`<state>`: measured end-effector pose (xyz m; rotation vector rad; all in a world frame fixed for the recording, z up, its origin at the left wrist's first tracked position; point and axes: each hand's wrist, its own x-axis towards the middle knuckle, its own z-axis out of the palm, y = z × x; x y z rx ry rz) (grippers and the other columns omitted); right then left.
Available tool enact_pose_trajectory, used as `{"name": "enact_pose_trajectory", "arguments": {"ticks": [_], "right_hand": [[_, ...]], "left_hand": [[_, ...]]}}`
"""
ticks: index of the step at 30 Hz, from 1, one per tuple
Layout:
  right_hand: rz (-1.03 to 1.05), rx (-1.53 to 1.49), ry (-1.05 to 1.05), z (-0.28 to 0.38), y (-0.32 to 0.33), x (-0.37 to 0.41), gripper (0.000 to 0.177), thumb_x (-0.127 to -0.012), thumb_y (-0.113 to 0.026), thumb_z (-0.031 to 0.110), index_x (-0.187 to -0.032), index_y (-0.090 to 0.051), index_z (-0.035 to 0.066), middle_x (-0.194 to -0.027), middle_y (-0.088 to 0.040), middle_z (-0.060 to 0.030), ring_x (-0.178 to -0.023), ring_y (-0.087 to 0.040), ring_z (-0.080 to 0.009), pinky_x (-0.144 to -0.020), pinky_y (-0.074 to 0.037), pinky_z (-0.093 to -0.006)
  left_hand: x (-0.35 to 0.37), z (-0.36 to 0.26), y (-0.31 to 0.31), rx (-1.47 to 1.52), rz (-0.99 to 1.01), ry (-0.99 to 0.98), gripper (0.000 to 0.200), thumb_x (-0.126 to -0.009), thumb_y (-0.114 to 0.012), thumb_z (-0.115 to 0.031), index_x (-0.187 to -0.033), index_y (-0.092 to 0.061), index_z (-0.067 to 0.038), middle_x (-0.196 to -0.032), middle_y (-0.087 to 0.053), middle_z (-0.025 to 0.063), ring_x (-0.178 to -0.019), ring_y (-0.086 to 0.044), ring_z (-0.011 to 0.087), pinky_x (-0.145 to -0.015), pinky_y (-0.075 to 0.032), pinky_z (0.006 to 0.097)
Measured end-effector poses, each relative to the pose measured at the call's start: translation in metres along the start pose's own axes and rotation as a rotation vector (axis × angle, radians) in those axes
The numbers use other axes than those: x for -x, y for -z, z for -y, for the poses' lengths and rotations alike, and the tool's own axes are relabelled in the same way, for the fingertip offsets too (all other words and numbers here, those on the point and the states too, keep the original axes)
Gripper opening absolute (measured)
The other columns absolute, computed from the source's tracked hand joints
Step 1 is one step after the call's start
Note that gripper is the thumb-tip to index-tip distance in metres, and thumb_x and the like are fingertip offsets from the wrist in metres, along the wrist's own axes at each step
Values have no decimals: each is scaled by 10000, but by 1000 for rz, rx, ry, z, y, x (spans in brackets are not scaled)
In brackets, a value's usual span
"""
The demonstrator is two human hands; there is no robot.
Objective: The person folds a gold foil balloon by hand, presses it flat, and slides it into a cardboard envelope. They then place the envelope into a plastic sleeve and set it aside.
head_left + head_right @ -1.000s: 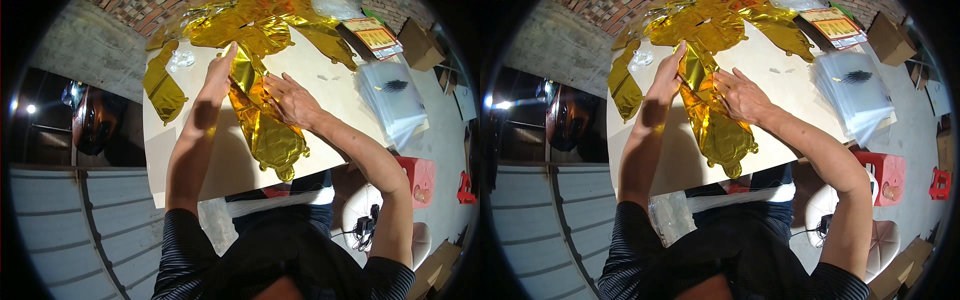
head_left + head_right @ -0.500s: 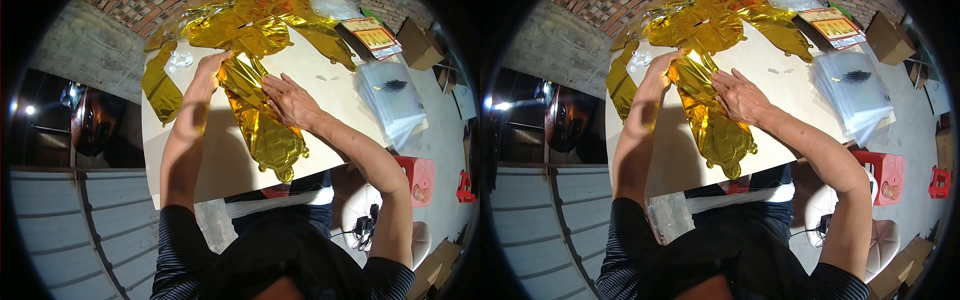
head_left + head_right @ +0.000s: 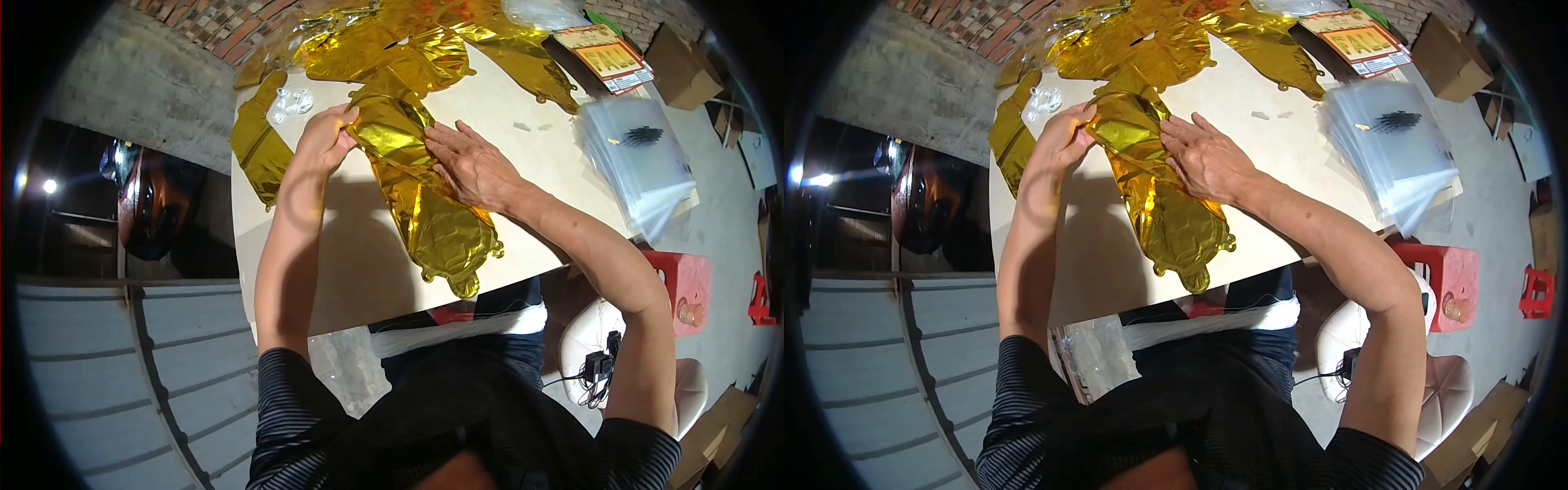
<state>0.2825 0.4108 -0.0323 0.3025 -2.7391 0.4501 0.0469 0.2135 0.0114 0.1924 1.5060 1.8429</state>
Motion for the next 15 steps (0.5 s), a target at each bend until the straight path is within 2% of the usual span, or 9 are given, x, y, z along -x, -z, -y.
{"name": "enact_pose_trajectory", "arguments": {"ticks": [1, 3, 4, 7, 12, 14, 15], "right_hand": [[3, 16, 9, 1, 0, 0, 453, -1034, -521, 194, -1418, -552, -45, -1538, -496, -173, -1474, -414, -291, -1273, -261, -452], [1, 4, 4, 2, 1, 0, 453, -1035, -525, 200, -1419, -550, -40, -1536, -497, -172, -1473, -414, -293, -1272, -264, -452], [0, -4, -3, 2, 1, 0, 452, -1037, -530, 206, -1419, -547, -34, -1534, -498, -171, -1472, -414, -295, -1271, -267, -452], [-27, 10, 11, 1, -2, 0, 444, -1039, -533, 210, -1425, -540, -10, -1532, -498, -172, -1469, -417, -299, -1271, -269, -455], [-49, -31, 17, -1, -4, 0, 427, -1030, -537, 196, -1416, -544, 13, -1516, -508, -189, -1457, -434, -314, -1262, -279, -476], [-61, -45, 24, 0, -2, -1, 418, -1021, -543, 190, -1399, -555, 11, -1503, -519, -203, -1448, -446, -325, -1253, -289, -491], [-48, -34, 12, 1, -1, 0, 418, -1029, -534, 189, -1408, -551, 14, -1514, -510, -191, -1455, -438, -315, -1263, -278, -478]], "left_hand": [[7, 4, -3, -1, -1, 0, 283, -1033, -550, -13, -1292, -529, 99, -1166, -651, 180, -995, -684, 263, -901, -607, 384], [19, 9, -7, 5, -129, -29, 268, -1035, -548, -21, -1286, -530, 72, -1144, -649, 159, -980, -682, 257, -859, -604, 378], [22, 10, -5, -36, -85, -39, 175, -1040, -552, -23, -1199, -574, 47, -1114, -675, 132, -958, -686, 215, -883, -599, 350], [23, 20, -10, 7, -111, -18, 168, -1044, -555, -39, -1195, -584, 29, -1047, -683, 102, -896, -678, 195, -856, -597, 341], [11, 31, -15, 114, -53, 46, 200, -1056, -576, -135, -1199, -606, 1, -1095, -706, 109, -969, -697, 226, -886, -594, 364], [16, 28, -28, 139, -55, 9, 168, -1053, -603, -191, -1164, -598, -65, -1092, -681, 77, -940, -664, 230, -821, -564, 400], [16, 29, -30, 141, -55, 9, 168, -1053, -603, -191, -1164, -598, -65, -1092, -681, 77, -940, -664, 230, -821, -564, 400]]}}
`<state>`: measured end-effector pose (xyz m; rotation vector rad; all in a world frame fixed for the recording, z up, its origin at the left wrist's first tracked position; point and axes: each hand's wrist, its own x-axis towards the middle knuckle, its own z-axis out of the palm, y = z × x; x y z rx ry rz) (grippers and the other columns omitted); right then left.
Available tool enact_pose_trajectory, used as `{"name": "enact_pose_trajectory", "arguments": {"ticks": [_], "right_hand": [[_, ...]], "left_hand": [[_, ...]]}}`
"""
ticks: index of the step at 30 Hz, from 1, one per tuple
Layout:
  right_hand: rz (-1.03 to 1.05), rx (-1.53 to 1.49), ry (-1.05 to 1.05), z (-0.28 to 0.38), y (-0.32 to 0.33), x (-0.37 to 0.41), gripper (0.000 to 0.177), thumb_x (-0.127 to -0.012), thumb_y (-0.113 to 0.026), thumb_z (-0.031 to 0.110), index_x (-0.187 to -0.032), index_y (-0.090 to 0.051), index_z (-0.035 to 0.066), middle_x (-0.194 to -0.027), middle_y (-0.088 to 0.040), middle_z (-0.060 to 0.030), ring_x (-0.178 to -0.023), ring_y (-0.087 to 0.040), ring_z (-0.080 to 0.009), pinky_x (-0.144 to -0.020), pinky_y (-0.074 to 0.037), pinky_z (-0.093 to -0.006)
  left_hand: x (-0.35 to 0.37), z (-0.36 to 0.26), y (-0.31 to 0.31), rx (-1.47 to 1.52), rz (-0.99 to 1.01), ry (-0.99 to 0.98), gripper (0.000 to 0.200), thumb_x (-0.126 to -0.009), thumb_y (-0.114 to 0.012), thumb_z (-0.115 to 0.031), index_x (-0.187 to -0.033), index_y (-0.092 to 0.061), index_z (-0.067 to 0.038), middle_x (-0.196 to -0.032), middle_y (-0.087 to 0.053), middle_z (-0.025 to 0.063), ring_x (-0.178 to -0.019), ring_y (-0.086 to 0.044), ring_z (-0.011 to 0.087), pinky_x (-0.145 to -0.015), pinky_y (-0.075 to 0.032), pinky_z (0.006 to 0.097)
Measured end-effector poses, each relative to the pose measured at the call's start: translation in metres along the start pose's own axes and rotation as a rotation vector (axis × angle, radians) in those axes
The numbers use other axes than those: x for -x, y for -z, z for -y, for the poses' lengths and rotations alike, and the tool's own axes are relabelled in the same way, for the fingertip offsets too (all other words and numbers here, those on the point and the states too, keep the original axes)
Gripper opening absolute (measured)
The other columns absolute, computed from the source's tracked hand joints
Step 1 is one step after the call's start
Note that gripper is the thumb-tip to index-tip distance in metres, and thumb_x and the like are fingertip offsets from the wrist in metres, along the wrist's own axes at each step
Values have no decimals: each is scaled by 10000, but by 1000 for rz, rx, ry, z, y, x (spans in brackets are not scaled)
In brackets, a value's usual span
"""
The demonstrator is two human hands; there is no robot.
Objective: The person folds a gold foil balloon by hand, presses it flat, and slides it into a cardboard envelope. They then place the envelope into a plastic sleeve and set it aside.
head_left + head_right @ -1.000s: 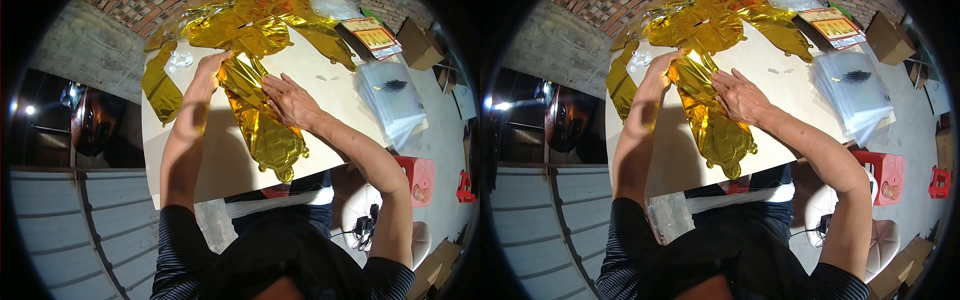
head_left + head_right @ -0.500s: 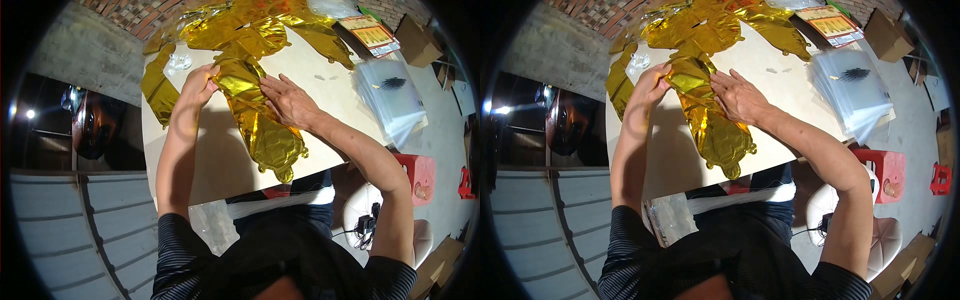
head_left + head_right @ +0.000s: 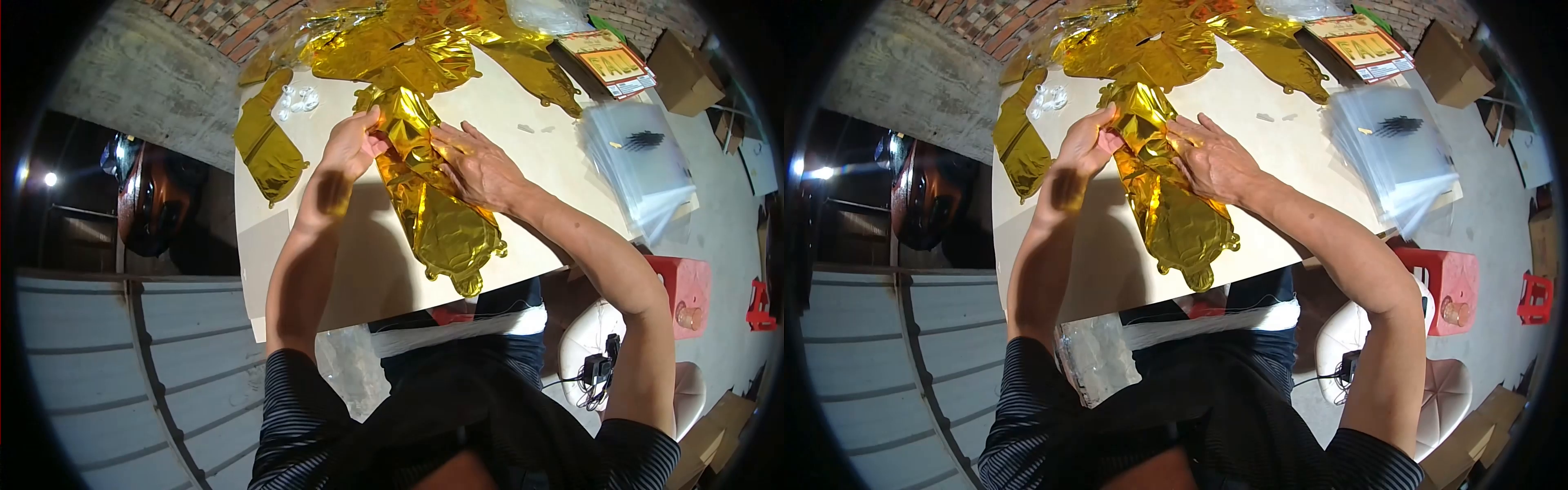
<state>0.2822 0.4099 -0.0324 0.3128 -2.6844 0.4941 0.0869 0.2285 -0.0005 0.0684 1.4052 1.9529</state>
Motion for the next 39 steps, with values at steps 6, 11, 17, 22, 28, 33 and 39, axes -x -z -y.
{"name": "enact_pose_trajectory", "arguments": {"ticks": [6, 11, 17, 22, 28, 33, 39], "right_hand": [[55, 56, -4, -2, -1, -1, 434, -1033, -529, 183, -1431, -528, 10, -1524, -500, -183, -1460, -431, -305, -1272, -266, -469], [10, 3, -1, 0, 0, 0, 448, -1032, -532, 186, -1438, -518, -3, -1523, -502, -182, -1460, -432, -300, -1269, -270, -466], [48, 88, 4, -3, -3, 0, 456, -1042, -511, 205, -1441, -509, -15, -1535, -492, -176, -1468, -420, -293, -1272, -262, -455], [49, 51, -7, 0, -1, 0, 451, -1031, -518, 195, -1410, -546, -48, -1532, -498, -168, -1473, -415, -282, -1271, -261, -451], [50, 23, -14, 0, 1, 0, 452, -1023, -529, 184, -1410, -557, -47, -1532, -498, -171, -1473, -415, -288, -1270, -261, -454], [35, 15, -14, 1, 2, 0, 449, -1020, -537, 184, -1404, -562, -48, -1528, -500, -186, -1470, -419, -294, -1268, -265, -456], [23, 11, -13, 1, 1, 1, 450, -1021, -545, 190, -1400, -564, -50, -1522, -504, -197, -1469, -421, -301, -1268, -265, -461]], "left_hand": [[-13, 1, -7, -112, 116, 20, 221, -1057, -599, -220, -1193, -615, -47, -1074, -704, 86, -962, -689, 219, -840, -581, 398], [-22, -7, -28, -78, 80, -67, 227, -1057, -588, -182, -1189, -631, -2, -1091, -718, 108, -906, -719, 211, -803, -623, 366], [-31, -29, -33, -404, -107, -195, 418, -886, -830, -215, -1190, -642, 1, -1056, -725, 85, -896, -717, 184, -777, -607, 318], [-41, -44, -25, -712, -263, -201, 285, -841, -861, -150, -1045, -722, -8, -956, -724, 47, -838, -693, 157, -772, -569, 297], [-42, -53, -19, -584, -49, -176, 167, -863, -797, -102, -975, -739, 8, -835, -714, 65, -704, -656, 160, -648, -538, 308], [-48, -59, -11, -621, 32, -41, 197, -918, -757, -107, -1066, -719, 18, -903, -717, 72, -833, -695, 187, -762, -591, 318], [-57, -48, 3, -276, 53, 45, 234, -990, -652, -71, -1201, -653, 30, -1121, -702, 116, -1012, -687, 222, -916, -601, 362]]}}
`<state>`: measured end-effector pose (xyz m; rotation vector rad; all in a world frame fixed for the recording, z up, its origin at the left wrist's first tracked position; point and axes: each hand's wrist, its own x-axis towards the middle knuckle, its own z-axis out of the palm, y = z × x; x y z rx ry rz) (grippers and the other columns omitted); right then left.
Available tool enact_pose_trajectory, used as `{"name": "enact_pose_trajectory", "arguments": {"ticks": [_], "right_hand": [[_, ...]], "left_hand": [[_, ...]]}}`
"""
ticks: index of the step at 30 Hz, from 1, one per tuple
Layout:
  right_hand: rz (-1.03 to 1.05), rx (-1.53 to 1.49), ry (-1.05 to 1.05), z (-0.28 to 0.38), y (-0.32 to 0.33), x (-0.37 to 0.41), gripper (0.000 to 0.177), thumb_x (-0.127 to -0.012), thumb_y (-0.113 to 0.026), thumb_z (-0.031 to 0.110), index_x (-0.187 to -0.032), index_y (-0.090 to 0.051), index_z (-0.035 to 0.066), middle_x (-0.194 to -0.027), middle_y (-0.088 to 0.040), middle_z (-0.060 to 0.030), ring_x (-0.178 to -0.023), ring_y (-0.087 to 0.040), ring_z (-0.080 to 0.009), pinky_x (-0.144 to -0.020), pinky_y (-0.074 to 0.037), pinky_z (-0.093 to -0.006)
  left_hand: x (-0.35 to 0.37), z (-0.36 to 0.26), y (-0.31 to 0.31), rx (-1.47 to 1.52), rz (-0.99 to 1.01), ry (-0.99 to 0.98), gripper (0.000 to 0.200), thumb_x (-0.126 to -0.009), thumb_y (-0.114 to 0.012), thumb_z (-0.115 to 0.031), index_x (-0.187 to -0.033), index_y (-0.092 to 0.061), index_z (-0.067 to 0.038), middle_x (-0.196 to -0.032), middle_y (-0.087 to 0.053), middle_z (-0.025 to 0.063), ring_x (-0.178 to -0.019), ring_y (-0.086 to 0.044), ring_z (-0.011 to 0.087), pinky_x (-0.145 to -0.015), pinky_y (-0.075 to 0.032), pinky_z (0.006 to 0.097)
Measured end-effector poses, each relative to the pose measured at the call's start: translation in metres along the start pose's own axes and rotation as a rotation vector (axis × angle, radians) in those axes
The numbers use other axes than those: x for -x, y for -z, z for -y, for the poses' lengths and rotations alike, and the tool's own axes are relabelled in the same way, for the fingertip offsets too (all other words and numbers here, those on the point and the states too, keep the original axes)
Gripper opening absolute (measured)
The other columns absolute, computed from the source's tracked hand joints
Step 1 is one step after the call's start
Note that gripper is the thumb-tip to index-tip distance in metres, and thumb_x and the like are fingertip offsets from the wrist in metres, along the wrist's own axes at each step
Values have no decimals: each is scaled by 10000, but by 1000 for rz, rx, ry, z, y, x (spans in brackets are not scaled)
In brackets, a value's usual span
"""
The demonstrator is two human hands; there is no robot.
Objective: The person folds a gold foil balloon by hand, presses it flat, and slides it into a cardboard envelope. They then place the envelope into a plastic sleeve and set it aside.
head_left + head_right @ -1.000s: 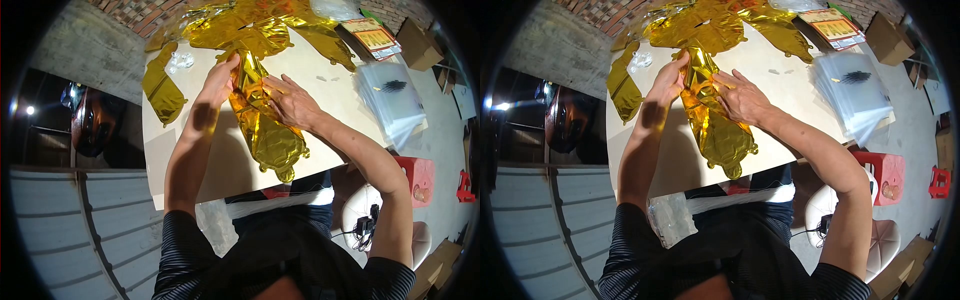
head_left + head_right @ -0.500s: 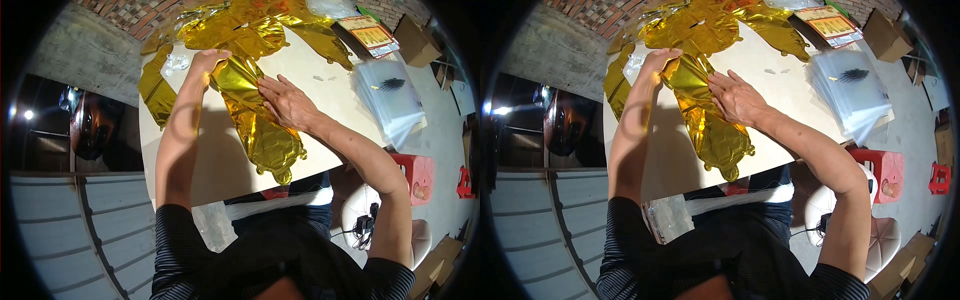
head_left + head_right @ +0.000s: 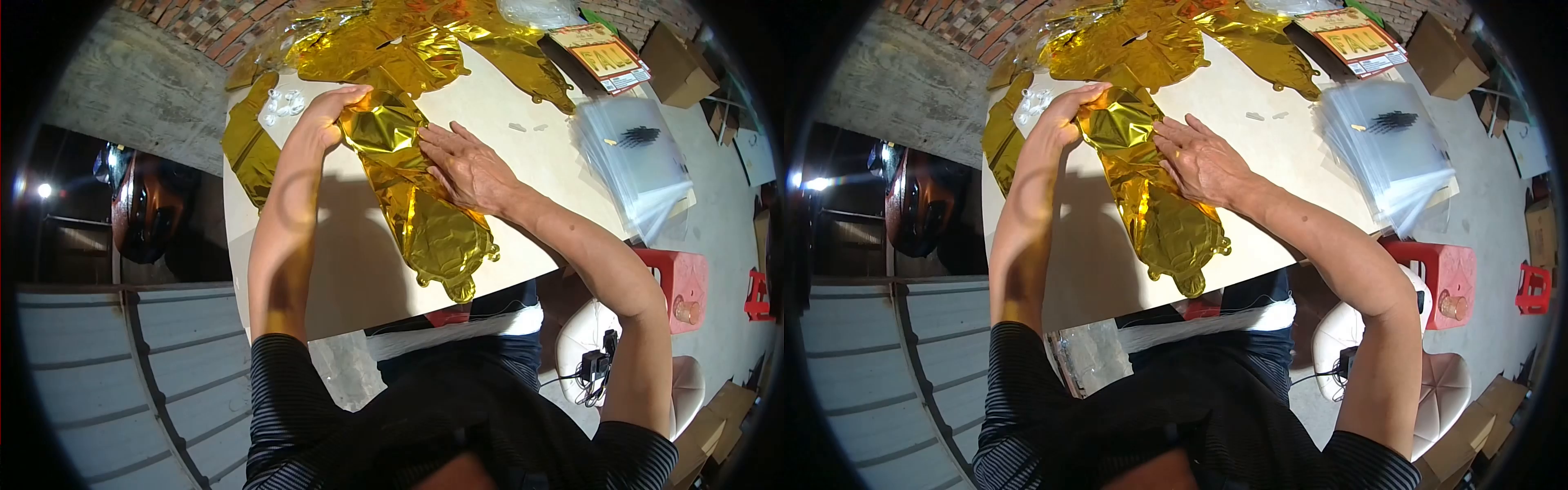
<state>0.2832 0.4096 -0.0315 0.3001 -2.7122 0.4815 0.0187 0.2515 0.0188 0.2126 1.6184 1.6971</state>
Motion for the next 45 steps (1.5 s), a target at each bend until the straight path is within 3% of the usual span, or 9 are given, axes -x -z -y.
{"name": "enact_pose_trajectory", "arguments": {"ticks": [7, 11, 20, 30, 33, 35, 39, 40, 45], "right_hand": [[7, -15, -6, 1, 2, -1, 445, -1017, -547, 183, -1397, -567, -49, -1529, -504, -183, -1467, -424, -297, -1267, -268, -456], [14, -23, -12, 2, 3, -1, 443, -1015, -548, 178, -1393, -570, -51, -1532, -503, -177, -1467, -425, -296, -1267, -271, -453], [-15, -3, 6, -1, -1, 0, 416, -1040, -525, 205, -1373, -585, -35, -1530, -500, -185, -1464, -425, -305, -1270, -271, -456], [-20, -27, 9, -1, -1, 0, 411, -1033, -539, 200, -1377, -585, -21, -1527, -498, -187, -1463, -425, -305, -1266, -276, -462], [-15, -32, 9, -1, 1, -1, 415, -1029, -545, 195, -1379, -583, -24, -1524, -503, -182, -1458, -432, -306, -1263, -279, -462], [-13, -47, 2, 0, 1, 0, 418, -1027, -547, 192, -1382, -581, -25, -1524, -504, -180, -1455, -436, -307, -1263, -280, -463], [-14, -5, 8, -1, -1, -1, 421, -1022, -549, 183, -1389, -574, -22, -1524, -505, -181, -1449, -444, -308, -1260, -285, -466], [-18, -14, 9, -1, -1, -1, 424, -1021, -550, 182, -1392, -572, -22, -1521, -507, -183, -1447, -447, -309, -1260, -286, -468], [-9, -8, 8, -1, 0, -1, 436, -1023, -547, 192, -1403, -562, -21, -1529, -500, -182, -1449, -444, -307, -1267, -276, -460]], "left_hand": [[29, 5, 11, 164, 274, -12, 336, -986, -622, 4, -1308, -562, 80, -1198, -673, 163, -1090, -691, 244, -972, -599, 361], [44, 8, 11, 93, 71, -23, 454, -972, -621, 63, -1385, -433, 62, -1219, -629, 187, -1085, -682, 243, -935, -600, 325], [42, 26, 22, 176, 177, 11, 300, -1012, -552, 55, -1310, -524, 47, -1170, -658, 131, -1038, -698, 218, -952, -607, 330], [40, 50, -16, 191, 126, -82, 449, -982, -652, 1, -1387, -467, 62, -1181, -631, 160, -1015, -675, 239, -911, -575, 349], [42, 50, -38, 14, 56, -192, 449, -977, -686, -71, -1365, -494, 47, -1179, -653, 147, -1003, -681, 223, -919, -580, 319], [43, 51, -52, -662, -195, -453, 585, -868, -837, -181, -1316, -536, 46, -1124, -661, 155, -963, -682, 207, -820, -571, 339], [59, 39, -72, -1199, -469, -743, 447, -871, -807, -393, -1078, -681, -18, -1031, -696, 183, -822, -698, 282, -738, -548, 404], [62, 34, -73, -1035, -365, -594, 439, -888, -769, -473, -981, -705, -48, -927, -725, 192, -813, -693, 352, -764, -536, 455], [55, 20, -67, -1010, -274, -354, 495, -899, -767, -443, -1069, -701, 17, -856, -747, 184, -839, -720, 321, -803, -545, 435]]}}
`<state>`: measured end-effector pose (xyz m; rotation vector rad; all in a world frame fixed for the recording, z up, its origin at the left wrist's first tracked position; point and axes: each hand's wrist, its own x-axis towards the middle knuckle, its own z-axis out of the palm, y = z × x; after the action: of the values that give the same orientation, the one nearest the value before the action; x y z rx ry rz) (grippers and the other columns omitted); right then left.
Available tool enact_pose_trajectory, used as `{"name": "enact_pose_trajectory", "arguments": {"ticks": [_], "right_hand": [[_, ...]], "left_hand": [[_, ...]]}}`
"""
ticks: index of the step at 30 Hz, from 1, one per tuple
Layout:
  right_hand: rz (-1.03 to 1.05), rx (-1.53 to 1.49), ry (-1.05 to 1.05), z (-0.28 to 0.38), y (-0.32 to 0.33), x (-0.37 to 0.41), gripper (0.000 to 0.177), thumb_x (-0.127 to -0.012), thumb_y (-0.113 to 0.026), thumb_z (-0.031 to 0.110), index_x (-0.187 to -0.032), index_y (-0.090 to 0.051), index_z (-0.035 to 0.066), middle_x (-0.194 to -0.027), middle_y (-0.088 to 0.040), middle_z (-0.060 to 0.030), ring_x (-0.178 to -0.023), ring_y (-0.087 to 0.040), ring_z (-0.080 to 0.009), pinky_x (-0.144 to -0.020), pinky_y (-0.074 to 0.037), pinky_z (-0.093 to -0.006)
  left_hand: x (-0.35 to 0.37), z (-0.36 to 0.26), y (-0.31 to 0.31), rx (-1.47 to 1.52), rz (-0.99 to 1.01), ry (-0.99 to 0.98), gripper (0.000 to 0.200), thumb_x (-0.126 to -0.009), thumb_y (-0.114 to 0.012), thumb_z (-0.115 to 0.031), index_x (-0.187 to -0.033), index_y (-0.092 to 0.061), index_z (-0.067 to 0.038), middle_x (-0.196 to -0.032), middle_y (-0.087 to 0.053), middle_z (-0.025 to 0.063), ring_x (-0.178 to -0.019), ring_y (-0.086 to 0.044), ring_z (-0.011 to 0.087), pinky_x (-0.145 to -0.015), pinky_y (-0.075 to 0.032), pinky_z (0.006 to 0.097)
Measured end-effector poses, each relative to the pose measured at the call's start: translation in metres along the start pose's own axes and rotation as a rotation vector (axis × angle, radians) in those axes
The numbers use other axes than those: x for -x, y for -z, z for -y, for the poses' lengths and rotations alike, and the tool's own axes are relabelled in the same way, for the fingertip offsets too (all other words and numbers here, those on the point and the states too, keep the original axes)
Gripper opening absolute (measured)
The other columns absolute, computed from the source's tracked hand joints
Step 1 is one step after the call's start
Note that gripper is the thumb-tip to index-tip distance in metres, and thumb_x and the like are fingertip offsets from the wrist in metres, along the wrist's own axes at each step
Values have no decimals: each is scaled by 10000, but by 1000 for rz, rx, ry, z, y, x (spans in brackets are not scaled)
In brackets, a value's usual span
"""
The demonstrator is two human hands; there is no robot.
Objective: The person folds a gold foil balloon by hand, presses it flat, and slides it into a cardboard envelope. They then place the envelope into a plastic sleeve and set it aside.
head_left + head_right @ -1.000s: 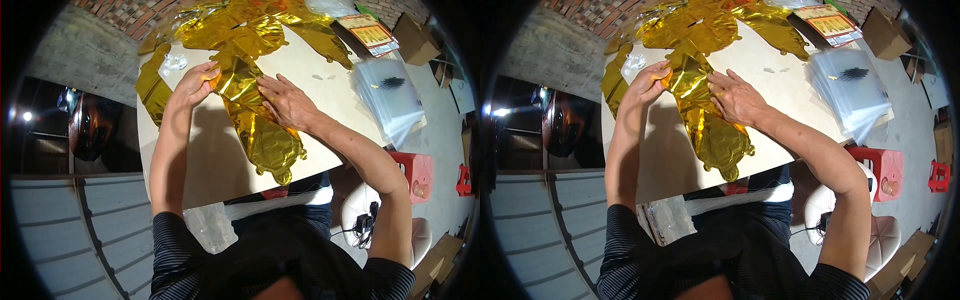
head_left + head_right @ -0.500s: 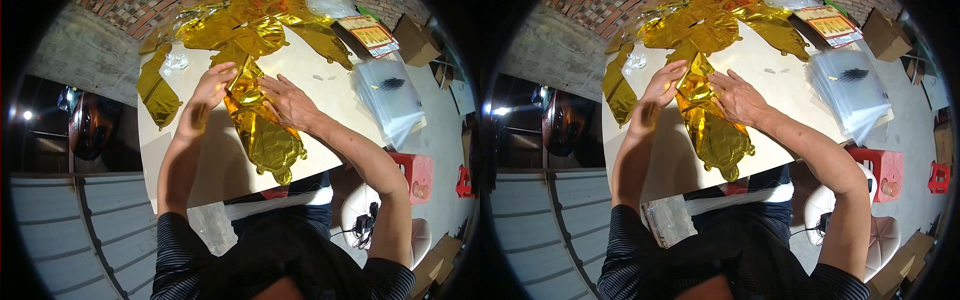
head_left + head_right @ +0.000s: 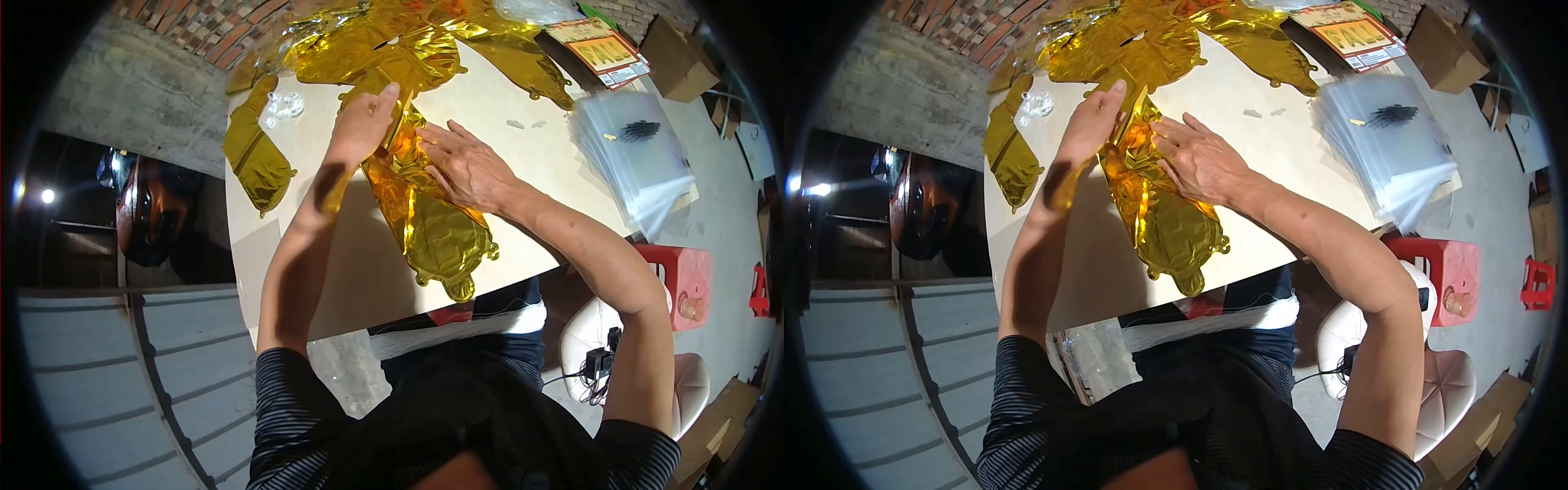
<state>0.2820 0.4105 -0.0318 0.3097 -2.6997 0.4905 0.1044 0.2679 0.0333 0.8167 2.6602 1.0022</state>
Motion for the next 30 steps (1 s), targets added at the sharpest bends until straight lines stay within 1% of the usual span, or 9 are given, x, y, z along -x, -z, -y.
{"name": "enact_pose_trajectory", "arguments": {"ticks": [2, 4, 5, 7, 8, 10, 14, 20, 30], "right_hand": [[0, -5, 1, -1, -1, 1, 439, -1025, -542, 199, -1406, -559, -20, -1532, -497, -181, -1453, -438, -306, -1270, -269, -458], [2, 20, 10, -2, -2, 2, 441, -1032, -530, 213, -1405, -559, -20, -1532, -496, -181, -1464, -423, -301, -1275, -258, -456], [1, 21, 11, -2, -3, 1, 441, -1032, -530, 213, -1405, -559, -20, -1532, -496, -181, -1464, -423, -301, -1275, -258, -456], [12, 13, 8, -3, -4, 1, 445, -1037, -521, 220, -1410, -556, -19, -1533, -494, -180, -1470, -413, -297, -1275, -256, -457], [12, 14, 8, -2, -3, 1, 445, -1037, -521, 220, -1410, -556, -19, -1533, -494, -180, -1470, -413, -297, -1275, -256, -457], [26, 12, 0, -2, -2, 1, 447, -1035, -527, 216, -1415, -556, -18, -1539, -489, -178, -1468, -417, -297, -1272, -262, -457], [11, 4, -2, 0, 0, 0, 447, -1032, -532, 205, -1416, -555, -21, -1537, -491, -177, -1467, -419, -300, -1269, -266, -458], [7, 5, 0, 2, 3, 0, 458, -1024, -550, 204, -1413, -551, -39, -1530, -493, -187, -1469, -415, -308, -1266, -271, -461], [-21, -9, 0, 2, 3, 1, 487, -1014, -580, 199, -1427, -519, -51, -1576, -426, -203, -1488, -373, -349, -1261, -288, -460]], "left_hand": [[7, -9, 4, 45, 40, 28, 522, -904, -771, -410, -1143, -684, 45, -879, -755, 188, -856, -729, 293, -811, -552, 415], [21, -14, 10, 118, 133, 6, 530, -923, -769, -315, -1248, -602, 69, -971, -743, 135, -849, -698, 192, -795, -557, 334], [16, -7, 10, 119, 131, 5, 530, -923, -769, -315, -1248, -602, 69, -971, -743, 135, -849, -698, 192, -795, -557, 334], [7, 5, 9, 216, 174, -16, 581, -898, -766, -133, -1378, -507, 67, -1027, -736, 149, -878, -706, 201, -786, -565, 309], [6, 8, 8, 216, 174, -16, 581, -898, -766, -133, -1378, -507, 67, -1027, -736, 149, -878, -706, 201, -786, -565, 309], [5, 14, 6, 367, 181, 8, 545, -878, -733, -8, -1372, -516, 71, -1037, -736, 153, -893, -708, 184, -766, -564, 285], [4, 22, 5, 475, 170, -12, 556, -869, -732, -2, -1370, -505, 82, -1094, -711, 195, -931, -701, 208, -781, -568, 307], [6, 25, 4, 444, 98, 36, 561, -856, -780, -20, -1349, -532, 79, -1074, -718, 177, -913, -696, 200, -796, -562, 302], [2, 30, 2, 509, 177, 57, 375, -897, -713, -63, -1214, -597, 99, -1000, -702, 135, -871, -660, 180, -781, -520, 290]]}}
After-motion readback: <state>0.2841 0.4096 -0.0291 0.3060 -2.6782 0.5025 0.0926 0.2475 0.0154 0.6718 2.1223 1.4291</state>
